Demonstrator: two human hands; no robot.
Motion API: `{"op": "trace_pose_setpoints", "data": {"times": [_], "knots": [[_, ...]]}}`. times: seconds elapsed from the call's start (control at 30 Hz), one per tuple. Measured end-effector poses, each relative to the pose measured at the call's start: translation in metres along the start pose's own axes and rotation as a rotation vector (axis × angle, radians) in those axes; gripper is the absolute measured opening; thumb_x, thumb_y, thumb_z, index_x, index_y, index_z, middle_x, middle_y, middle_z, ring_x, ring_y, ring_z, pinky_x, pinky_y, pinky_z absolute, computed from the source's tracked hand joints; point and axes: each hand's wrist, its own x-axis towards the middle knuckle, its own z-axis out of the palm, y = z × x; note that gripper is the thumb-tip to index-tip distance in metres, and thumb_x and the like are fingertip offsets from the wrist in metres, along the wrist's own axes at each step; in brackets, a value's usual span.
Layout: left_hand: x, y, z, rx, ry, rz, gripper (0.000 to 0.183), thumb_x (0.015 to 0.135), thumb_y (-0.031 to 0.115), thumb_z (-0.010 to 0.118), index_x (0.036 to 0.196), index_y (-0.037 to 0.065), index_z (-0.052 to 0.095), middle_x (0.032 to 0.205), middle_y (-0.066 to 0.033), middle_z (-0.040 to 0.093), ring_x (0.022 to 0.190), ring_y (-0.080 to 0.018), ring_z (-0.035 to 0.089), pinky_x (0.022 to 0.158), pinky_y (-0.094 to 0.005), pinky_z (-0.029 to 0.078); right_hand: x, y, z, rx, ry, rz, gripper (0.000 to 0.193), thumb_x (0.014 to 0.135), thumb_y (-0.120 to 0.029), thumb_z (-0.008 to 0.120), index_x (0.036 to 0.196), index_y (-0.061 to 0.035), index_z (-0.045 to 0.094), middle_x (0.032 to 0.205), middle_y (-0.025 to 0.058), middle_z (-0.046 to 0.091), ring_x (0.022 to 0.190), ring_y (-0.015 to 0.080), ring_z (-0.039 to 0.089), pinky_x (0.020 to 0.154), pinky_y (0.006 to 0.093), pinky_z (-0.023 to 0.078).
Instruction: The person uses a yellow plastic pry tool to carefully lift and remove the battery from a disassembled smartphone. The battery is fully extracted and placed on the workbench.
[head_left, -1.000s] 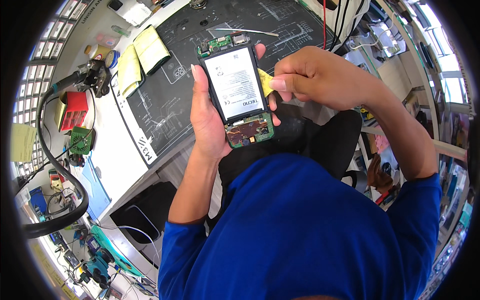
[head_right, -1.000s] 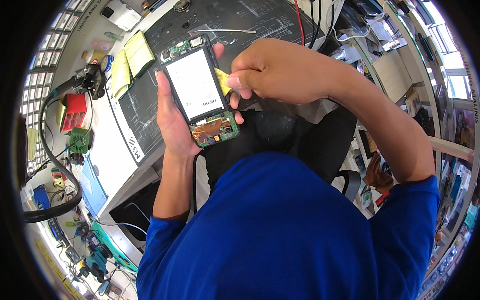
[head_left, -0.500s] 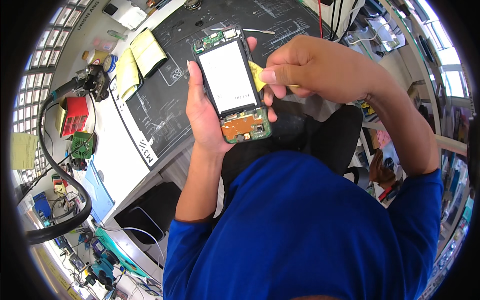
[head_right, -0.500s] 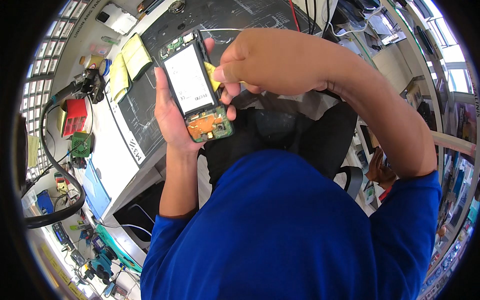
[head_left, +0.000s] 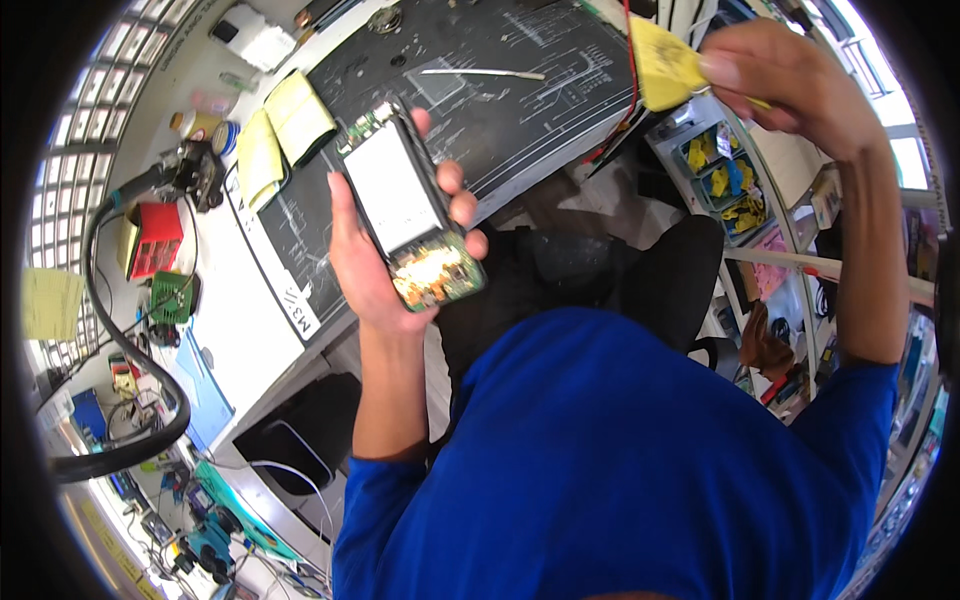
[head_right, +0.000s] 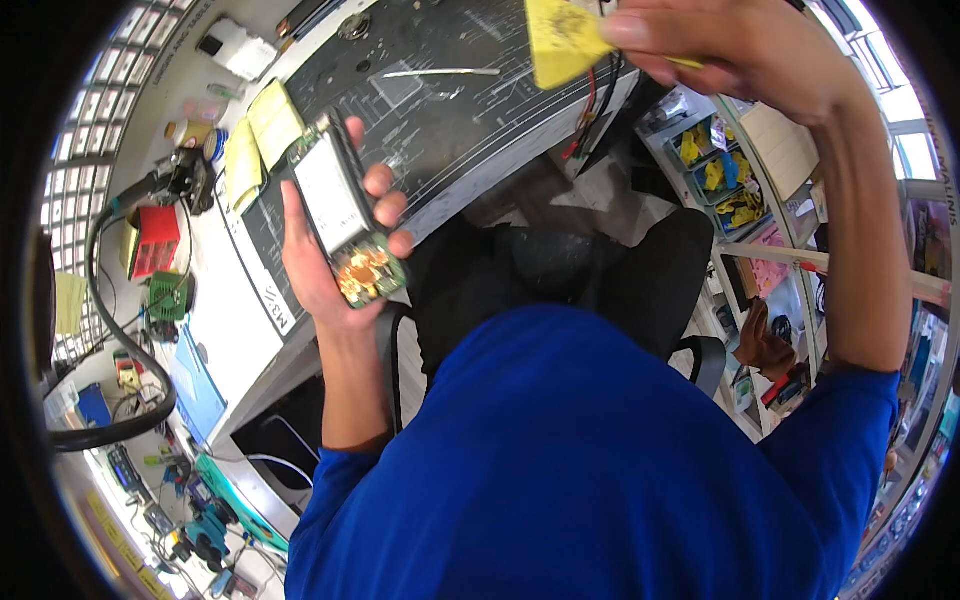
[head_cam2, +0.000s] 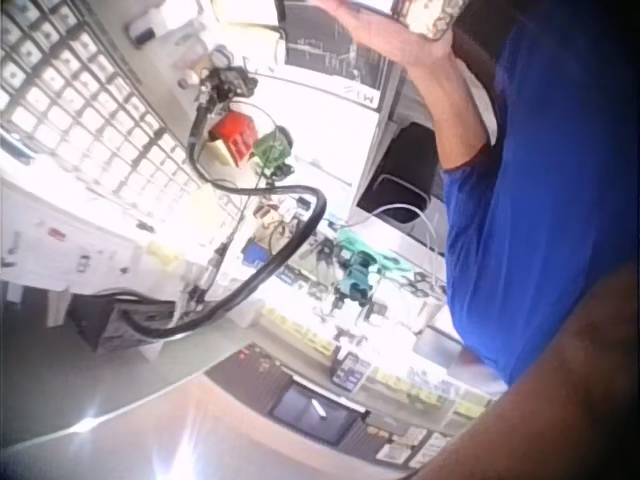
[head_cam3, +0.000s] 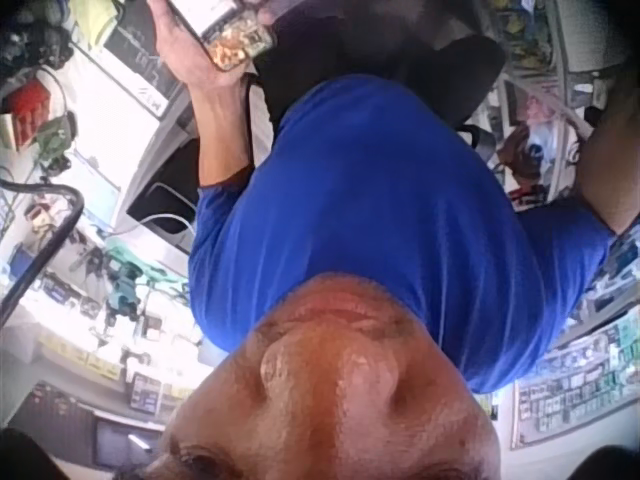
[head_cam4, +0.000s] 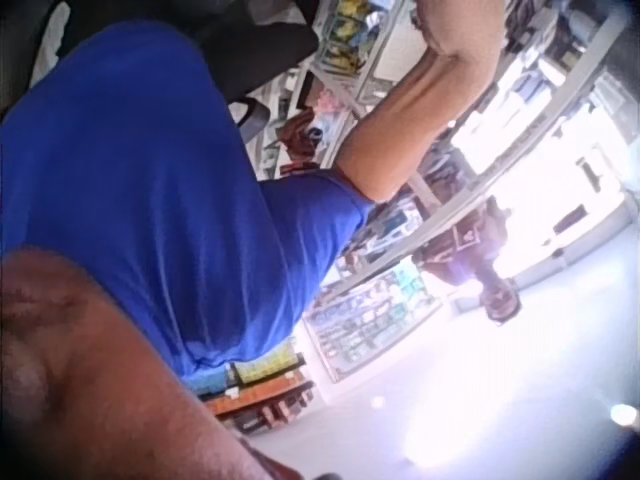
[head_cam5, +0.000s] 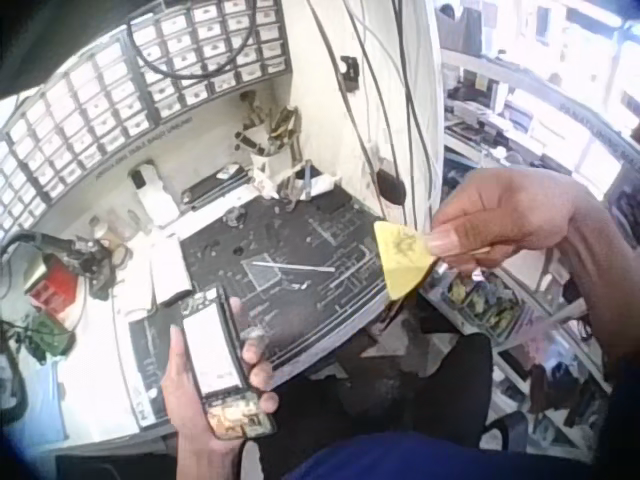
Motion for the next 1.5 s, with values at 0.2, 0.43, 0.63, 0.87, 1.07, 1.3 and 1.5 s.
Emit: {"op": "trace_pose_setpoints", "data": {"times": [0.2, 0.43, 0.63, 0.87, 1.07, 1.3, 1.5], "knots": [[0.000, 0.013, 0.018, -0.224, -0.157, -0.106, 0.072, 0.118, 0.048, 0.033, 0.175, 0.010, 0.010, 0.126, -0.0215, 0.050, 0.108, -0.0354, 0.058, 0.092, -0.0666, 0.065, -0.005, -0.032, 0.056, 0.188, -0.097, -0.127, 0.045, 0.113, -0.042, 0.058, 0.106, -0.0024, 0.076, 0.078, 0.0013, 0.062, 0.072, 0.0107, 0.058, 0.069, 0.0295, 0.048], [0.003, 0.011, 0.015, -0.369, -0.167, -0.349, 0.078, 0.116, 0.055, 0.028, 0.171, 0.002, 0.014, 0.137, -0.0313, 0.053, 0.119, -0.0478, 0.063, 0.093, -0.0756, 0.060, 0.001, -0.041, 0.123, 0.283, 0.373, -0.485, 0.022, 0.103, -0.012, 0.073, 0.123, -0.0025, 0.076, 0.096, 0.0035, 0.070, 0.087, 0.0124, 0.062, 0.078, 0.0293, 0.048], [0.004, 0.013, 0.029, -0.156, 0.020, -0.475, 0.074, 0.116, 0.057, 0.026, 0.167, 0.003, 0.035, 0.148, -0.0392, 0.053, 0.112, -0.0584, 0.071, 0.081, -0.0687, 0.066, 0.021, -0.034, 0.108, -0.121, 0.473, -0.774, 0.046, 0.090, -0.011, 0.087, 0.134, -0.0066, 0.077, 0.097, 0.0053, 0.068, 0.082, 0.0138, 0.062, 0.072, 0.0302, 0.049], [0.012, 0.017, 0.057, 0.010, 0.234, -0.708, 0.080, 0.114, 0.060, 0.028, 0.161, -0.003, 0.041, 0.129, -0.0455, 0.060, 0.086, -0.0603, 0.075, 0.059, -0.0637, 0.067, 0.027, 0.000, 0.116, 0.210, 0.262, -0.793, 0.060, 0.083, -0.019, 0.092, 0.140, -0.0086, 0.074, 0.130, 0.0130, 0.074, 0.123, 0.0299, 0.069, 0.106, 0.0390, 0.054], [0.030, 0.030, 0.066, -0.046, 0.097, -0.854, 0.098, 0.108, 0.077, 0.028, 0.166, -0.002, 0.034, 0.145, -0.0494, 0.050, 0.115, -0.0640, 0.067, 0.074, -0.0675, 0.066, 0.008, 0.019, 0.148, 0.238, 0.453, -0.737, 0.051, 0.083, -0.009, 0.088, 0.133, -0.0120, 0.080, 0.114, 0.0118, 0.079, 0.097, 0.0224, 0.077, 0.083, 0.0301, 0.059], [0.031, 0.017, 0.046, 0.284, 0.177, -0.243, 0.080, 0.113, 0.054, 0.040, 0.168, -0.005, 0.030, 0.165, -0.0298, 0.045, 0.151, -0.0434, 0.050, 0.119, -0.0610, 0.049, 0.014, 0.013, 0.143, 0.356, 0.714, -0.658, 0.044, 0.086, -0.003, 0.086, 0.129, -0.0057, 0.080, 0.106, 0.0129, 0.080, 0.092, 0.0236, 0.078, 0.083, 0.0320, 0.059], [0.025, -0.075, 0.048, 0.840, 0.177, 0.441, 0.095, 0.103, 0.053, 0.069, 0.171, 0.005, 0.022, 0.169, -0.0206, 0.042, 0.154, -0.0385, 0.046, 0.131, -0.0536, 0.033, 0.015, 0.012, 0.163, 0.501, 0.753, -0.449, 0.040, 0.089, -0.003, 0.086, 0.129, -0.0052, 0.080, 0.098, 0.0092, 0.079, 0.080, 0.0117, 0.068, 0.070, 0.0263, 0.051]]}}
